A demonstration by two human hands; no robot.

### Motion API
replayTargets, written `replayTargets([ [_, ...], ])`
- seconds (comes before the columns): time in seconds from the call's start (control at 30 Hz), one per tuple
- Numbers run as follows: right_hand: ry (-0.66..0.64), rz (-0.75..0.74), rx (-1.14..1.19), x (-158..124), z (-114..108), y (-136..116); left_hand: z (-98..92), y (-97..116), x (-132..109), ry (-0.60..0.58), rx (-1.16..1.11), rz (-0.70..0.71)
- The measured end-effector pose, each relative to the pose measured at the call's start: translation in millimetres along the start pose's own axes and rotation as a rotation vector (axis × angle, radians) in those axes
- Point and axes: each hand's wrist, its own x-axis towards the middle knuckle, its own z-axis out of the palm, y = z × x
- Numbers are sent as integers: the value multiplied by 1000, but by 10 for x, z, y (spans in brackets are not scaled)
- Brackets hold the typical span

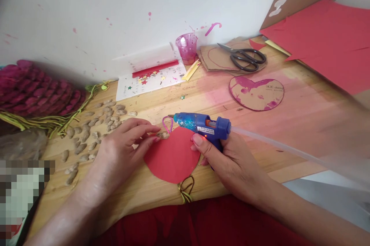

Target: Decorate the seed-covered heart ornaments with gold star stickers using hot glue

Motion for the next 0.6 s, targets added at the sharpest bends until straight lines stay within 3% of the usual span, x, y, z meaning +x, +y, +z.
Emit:
replayTargets([
  [0.6, -18, -19, 21, 28, -4, -97, 129, 63, -15, -23, 133, 11],
])
